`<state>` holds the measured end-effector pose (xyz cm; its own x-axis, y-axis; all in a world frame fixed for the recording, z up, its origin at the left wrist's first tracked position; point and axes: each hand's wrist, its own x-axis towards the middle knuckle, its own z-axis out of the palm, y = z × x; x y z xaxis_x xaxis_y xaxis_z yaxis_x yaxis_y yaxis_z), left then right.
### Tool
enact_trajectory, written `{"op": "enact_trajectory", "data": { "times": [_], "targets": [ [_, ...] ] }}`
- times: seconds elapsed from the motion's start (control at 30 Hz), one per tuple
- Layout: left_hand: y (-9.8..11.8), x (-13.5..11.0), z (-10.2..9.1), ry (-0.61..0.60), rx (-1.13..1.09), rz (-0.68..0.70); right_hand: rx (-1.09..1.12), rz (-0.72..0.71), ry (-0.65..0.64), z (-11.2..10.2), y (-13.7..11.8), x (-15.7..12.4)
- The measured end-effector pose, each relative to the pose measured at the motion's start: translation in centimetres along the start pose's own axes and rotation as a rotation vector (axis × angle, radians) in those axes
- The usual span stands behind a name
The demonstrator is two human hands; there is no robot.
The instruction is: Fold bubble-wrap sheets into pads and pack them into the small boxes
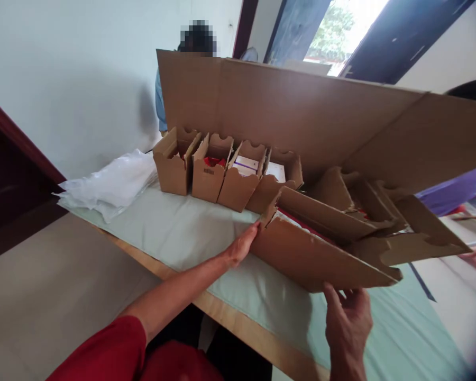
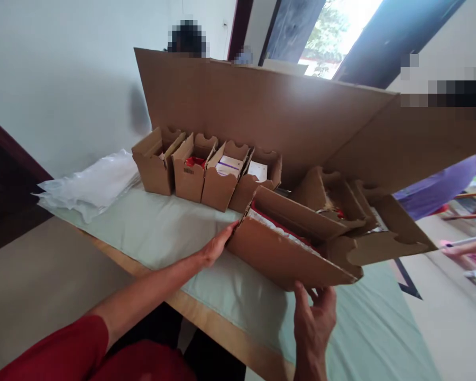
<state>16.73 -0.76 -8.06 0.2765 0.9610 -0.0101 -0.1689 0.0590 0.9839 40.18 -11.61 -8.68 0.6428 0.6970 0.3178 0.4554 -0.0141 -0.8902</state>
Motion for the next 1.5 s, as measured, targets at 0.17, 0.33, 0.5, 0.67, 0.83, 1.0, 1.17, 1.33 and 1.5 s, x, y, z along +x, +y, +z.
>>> {"op": "enact_trajectory", "data": {
  "times": [0.17, 0.33, 0.5, 0.67, 0.83, 1.0, 1.17, 1.33, 1.5],
  "targets": [
    [-0.8, -2.5, -4.1, 0.036, 0.173, -0.024, -0.208, -0.35, 0.337, -2.5, -5.6, -1.8],
    [1.0, 0.3, -6.2, 0.079, 0.313, 0.038, -0.383, -0.953, -0.069, 2.3, -16.5, 3.9],
    [3.0, 4.3, -6.3, 0.138, 0.415, 0.111, -1.02, -0.88, -0.508, 13.1, -23.2, 9.6],
    [2.7, 6.1, -6.6, 0.171, 0.474, 0.122, -1.264, -0.692, -0.621, 19.2, -23.4, 11.8],
    [2.4, 7.1, -6.8, 0.197, 0.494, 0.12, -1.282, -0.646, -0.598, 19.6, -22.6, 12.8],
    [2.8, 7.4, -6.8, 0.212, 0.513, 0.131, -1.305, -0.62, -0.772, 18.9, -23.5, 13.0],
    [3.2, 7.3, -6.8, 0.204, 0.532, 0.134, -1.287, -0.613, -0.819, 18.3, -24.1, 12.0],
    [3.7, 5.8, -6.4, 0.197, 0.55, 0.154, -1.261, -0.6, -0.806, 18.2, -24.1, 11.4],
    [4.3, -1.3, -10.8, 0.213, 0.603, 0.263, -1.032, -0.797, -0.606, 14.8, -23.9, 9.5]
  ]
}}
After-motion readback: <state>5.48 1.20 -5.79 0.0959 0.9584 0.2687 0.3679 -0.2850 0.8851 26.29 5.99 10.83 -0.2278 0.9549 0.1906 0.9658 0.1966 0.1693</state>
